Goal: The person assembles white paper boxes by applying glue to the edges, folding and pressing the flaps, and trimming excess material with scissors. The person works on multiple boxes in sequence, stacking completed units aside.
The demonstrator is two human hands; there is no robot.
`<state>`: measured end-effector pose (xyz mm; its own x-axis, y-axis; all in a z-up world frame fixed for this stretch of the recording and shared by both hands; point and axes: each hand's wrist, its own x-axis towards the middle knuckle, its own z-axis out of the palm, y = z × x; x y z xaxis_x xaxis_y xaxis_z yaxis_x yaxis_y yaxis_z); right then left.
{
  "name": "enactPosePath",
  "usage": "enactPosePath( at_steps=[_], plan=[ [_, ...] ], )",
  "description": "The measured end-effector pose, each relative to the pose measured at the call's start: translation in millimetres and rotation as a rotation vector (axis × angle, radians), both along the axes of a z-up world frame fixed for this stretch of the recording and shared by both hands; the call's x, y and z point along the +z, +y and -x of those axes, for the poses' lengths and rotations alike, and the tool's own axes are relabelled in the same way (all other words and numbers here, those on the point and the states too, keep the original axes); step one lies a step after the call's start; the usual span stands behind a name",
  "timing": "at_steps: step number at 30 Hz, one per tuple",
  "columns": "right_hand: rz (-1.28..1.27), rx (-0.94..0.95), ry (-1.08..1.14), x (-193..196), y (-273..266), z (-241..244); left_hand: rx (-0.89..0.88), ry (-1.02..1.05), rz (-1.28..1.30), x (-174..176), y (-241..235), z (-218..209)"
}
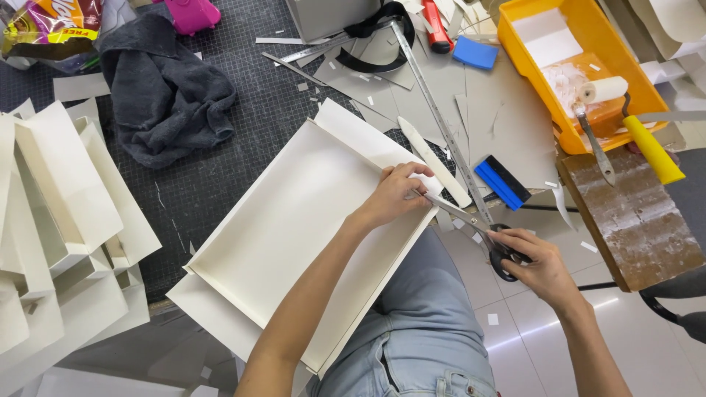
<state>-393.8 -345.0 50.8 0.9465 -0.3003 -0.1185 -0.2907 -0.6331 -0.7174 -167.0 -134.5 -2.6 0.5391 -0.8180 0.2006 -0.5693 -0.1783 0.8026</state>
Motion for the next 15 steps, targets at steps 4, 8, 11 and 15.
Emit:
enactPosePath(
  at_steps=[4,8,11,15],
  plan=[
    [-0.02,0.003,-0.002,6,0,-1,-0.004,0.005,-0.012,1,0,0],
    [0.008,-0.002,0.013,11,1,-3,-0.001,0.008,-0.009,1,0,0],
    [0.015,-0.008,-0.097,9,0,-4,0.075,-0.068,0.035,2,5,7],
    [0.158,-0.156,-0.223,4,-12,-31,0.302,-0.399,0.044,-14,39,18]
  ],
)
